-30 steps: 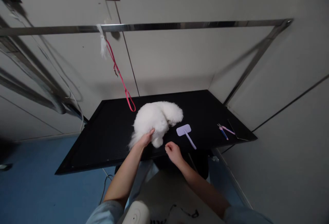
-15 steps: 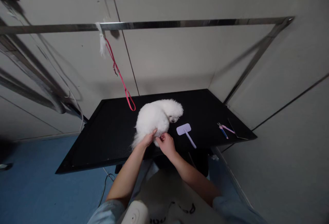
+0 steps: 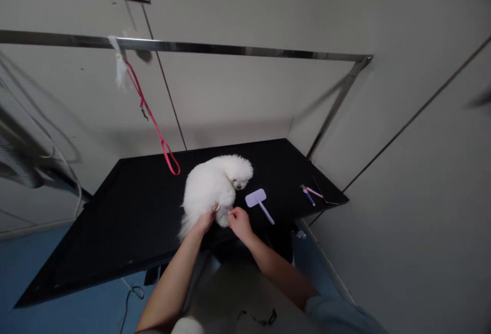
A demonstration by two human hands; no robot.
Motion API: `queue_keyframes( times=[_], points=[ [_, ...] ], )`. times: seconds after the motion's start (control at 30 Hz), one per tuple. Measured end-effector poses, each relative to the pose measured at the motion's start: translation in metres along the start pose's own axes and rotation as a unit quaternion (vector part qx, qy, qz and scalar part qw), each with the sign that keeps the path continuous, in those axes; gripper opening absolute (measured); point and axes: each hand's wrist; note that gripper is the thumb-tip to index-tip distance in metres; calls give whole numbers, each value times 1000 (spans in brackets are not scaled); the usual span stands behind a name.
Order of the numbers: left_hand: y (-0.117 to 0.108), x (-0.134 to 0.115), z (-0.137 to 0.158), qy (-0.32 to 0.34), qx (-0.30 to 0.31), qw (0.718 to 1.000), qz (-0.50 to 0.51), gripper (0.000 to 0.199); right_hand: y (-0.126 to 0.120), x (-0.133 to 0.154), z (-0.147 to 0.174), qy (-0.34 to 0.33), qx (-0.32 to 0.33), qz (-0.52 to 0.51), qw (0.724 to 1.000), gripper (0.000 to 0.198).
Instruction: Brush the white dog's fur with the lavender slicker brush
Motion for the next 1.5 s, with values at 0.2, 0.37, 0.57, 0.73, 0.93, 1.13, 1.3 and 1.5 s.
queue_keyframes(
  times=[0.2, 0.37, 0.57, 0.73, 0.93, 1.13, 1.3, 1.5],
  points=[
    [2, 8, 1, -11, -10, 1000, 24, 73, 5, -12, -2, 47, 16, -24, 998, 11],
    [3, -4, 5, -2, -3, 991, 137, 71, -4, -28, 5, 96, 25, -29, 995, 13],
    [-6, -15, 5, -12, -22, 986, 165, 43, -19, -34, 33, 93, 66, -22, 993, 23],
    [-2, -13, 9, -28, 2, 986, 162, 26, -7, 3, 32, -58, 27, 55, 996, 20],
    [2, -19, 9, -42, -35, 985, 163, 16, 3, 16, 19, -155, 7, 120, 981, 12],
    [-1, -15, 5, -54, -34, 986, 157, 17, 5, 16, 22, -145, 15, 108, 983, 14],
    [-1, -11, 2, -59, -47, 989, 128, 18, 14, 24, 15, -140, 12, 157, 978, 12],
    [3, -23, 3, -49, -33, 991, 120, 21, 3, 16, 16, -183, 3, 143, 973, 22]
  ],
)
Point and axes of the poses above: each hand's wrist, its own z-axis away from the middle knuckle, its own y-axis out of the palm, x = y × z, and after that the axes turned 6 degrees about -z, right-handed
